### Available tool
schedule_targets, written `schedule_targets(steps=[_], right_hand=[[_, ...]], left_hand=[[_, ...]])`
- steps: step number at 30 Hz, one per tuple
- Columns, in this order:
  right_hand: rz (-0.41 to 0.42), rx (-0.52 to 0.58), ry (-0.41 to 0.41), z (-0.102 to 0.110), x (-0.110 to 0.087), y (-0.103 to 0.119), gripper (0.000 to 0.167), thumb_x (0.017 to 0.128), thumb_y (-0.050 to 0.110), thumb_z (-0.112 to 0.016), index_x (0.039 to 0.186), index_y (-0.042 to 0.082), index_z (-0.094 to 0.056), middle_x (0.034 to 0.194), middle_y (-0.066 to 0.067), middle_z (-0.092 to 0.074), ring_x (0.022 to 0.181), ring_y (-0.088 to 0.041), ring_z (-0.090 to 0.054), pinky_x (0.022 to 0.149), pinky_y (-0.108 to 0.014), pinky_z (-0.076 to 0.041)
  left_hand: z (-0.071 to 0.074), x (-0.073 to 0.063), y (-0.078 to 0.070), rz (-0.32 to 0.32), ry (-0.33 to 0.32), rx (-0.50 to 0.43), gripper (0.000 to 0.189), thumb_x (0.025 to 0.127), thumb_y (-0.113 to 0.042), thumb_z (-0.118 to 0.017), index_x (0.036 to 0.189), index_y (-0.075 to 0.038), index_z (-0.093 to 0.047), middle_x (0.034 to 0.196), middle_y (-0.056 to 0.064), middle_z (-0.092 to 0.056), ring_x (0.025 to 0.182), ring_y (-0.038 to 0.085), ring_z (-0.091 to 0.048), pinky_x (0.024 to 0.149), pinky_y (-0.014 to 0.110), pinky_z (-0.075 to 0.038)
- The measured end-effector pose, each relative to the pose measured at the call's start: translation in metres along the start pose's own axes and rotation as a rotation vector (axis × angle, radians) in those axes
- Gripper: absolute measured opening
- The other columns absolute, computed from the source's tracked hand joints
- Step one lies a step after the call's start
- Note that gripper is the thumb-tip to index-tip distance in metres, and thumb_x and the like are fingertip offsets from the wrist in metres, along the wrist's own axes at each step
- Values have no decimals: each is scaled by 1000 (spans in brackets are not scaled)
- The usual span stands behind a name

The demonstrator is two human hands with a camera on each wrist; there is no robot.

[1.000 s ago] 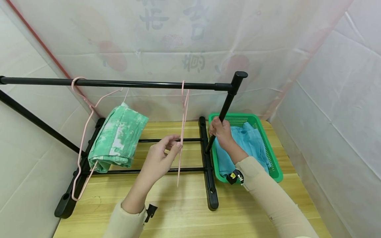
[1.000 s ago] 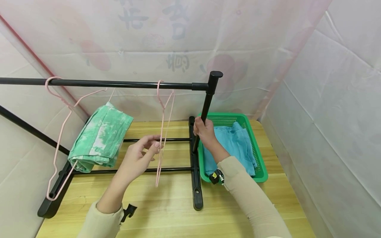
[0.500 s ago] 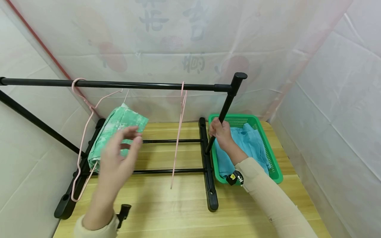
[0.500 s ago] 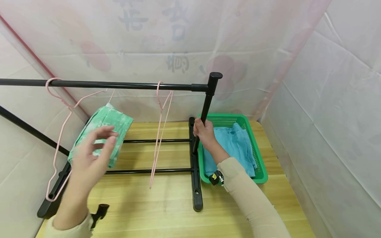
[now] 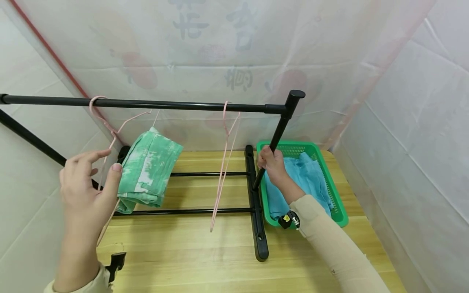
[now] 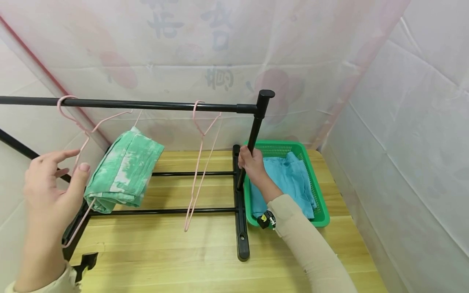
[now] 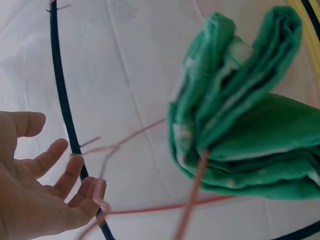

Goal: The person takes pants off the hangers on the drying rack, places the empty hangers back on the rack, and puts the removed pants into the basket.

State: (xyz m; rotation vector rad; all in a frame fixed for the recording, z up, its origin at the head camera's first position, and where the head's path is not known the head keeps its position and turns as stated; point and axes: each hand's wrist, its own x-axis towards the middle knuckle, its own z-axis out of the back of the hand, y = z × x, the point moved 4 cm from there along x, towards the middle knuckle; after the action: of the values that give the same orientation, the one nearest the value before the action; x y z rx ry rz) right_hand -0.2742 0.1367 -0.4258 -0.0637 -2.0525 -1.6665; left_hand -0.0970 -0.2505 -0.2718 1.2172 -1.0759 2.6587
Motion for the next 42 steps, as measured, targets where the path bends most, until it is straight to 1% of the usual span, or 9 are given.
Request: schedule_targets(steps=[10, 12, 16, 19, 25, 28, 32, 35, 42], right_hand=[[-6, 0, 3, 2, -1, 0, 59, 98, 58, -49, 66, 12, -30, 56, -2, -25, 48, -19, -16, 52, -45, -18], [-7, 2, 5, 1, -1, 0, 59, 98, 58, -49, 66, 12, -30, 56, -2, -25, 48, -19, -16, 52, -44, -17], [-6, 8, 5, 1, -1, 2, 58, 98, 58, -49, 68, 12, -30, 56, -2, -25, 48, -19, -17, 51, -44, -17], [-1, 11, 2, 0, -1, 3, 58, 99, 57, -49, 68, 12, -30, 56, -2, -25, 48, -18, -17, 51, -44, -17], [9, 11, 5, 1, -1, 3, 59, 100, 56, -48, 67, 10, -29, 56, -3, -25, 47, -18, -17, 51, -43, -17], [9, 13, 2, 1, -1, 3, 58, 100, 56, -48, 67, 11, -30, 56, -3, -25, 47, -18, -17, 51, -44, -17], [9, 12, 0, 1, -1, 2, 56, 100, 55, -49, 67, 13, -32, 56, -1, -26, 47, -18, -17, 52, -44, -17], [20, 11, 3, 1, -2, 2, 54, 101, 53, -48, 68, 13, -32, 56, 0, -27, 48, -18, -17, 52, -46, -18], [18, 18, -9, -1, 0, 2, 55, 101, 53, -48, 66, 12, -32, 56, -2, -26, 48, -18, -18, 53, -45, -18]], left_hand=[[-1, -5, 30, 235, 267, 71, 60, 99, -22, -60, 154, -15, -37, 149, 11, -45, 125, 36, -51, 79, 1, -35], [-3, -6, 34, 233, 310, 86, 62, 101, -24, -58, 156, -15, -32, 146, 13, -48, 119, 28, -55, 76, 0, -35], [-5, -7, 40, 209, 358, 88, 64, 102, -26, -56, 158, -15, -27, 139, 16, -56, 103, -8, -51, 74, -1, -36], [-6, -9, 42, 196, 374, 66, 63, 103, -25, -54, 158, -13, -25, 132, 18, -61, 96, -22, -43, 74, -2, -37], [-7, -9, 42, 163, 371, 62, 57, 105, -23, -51, 157, -10, -30, 118, 20, -68, 88, -24, -45, 69, 1, -38], [-7, -9, 43, 153, 362, 76, 51, 105, -23, -50, 153, -10, -37, 105, 0, -71, 82, -19, -48, 66, 5, -39], [-6, -9, 44, 159, 340, 83, 43, 106, -23, -48, 146, -7, -48, 89, -27, -58, 67, -7, -48, 58, 13, -37], [-6, -7, 43, 169, 310, 70, 38, 106, -23, -47, 138, -4, -54, 79, -19, -53, 57, 5, -41, 52, 20, -33], [-6, -4, 42, 196, 279, 60, 37, 108, -25, -40, 130, -3, -61, 74, 2, -47, 49, 10, -33, 45, 25, -27]])
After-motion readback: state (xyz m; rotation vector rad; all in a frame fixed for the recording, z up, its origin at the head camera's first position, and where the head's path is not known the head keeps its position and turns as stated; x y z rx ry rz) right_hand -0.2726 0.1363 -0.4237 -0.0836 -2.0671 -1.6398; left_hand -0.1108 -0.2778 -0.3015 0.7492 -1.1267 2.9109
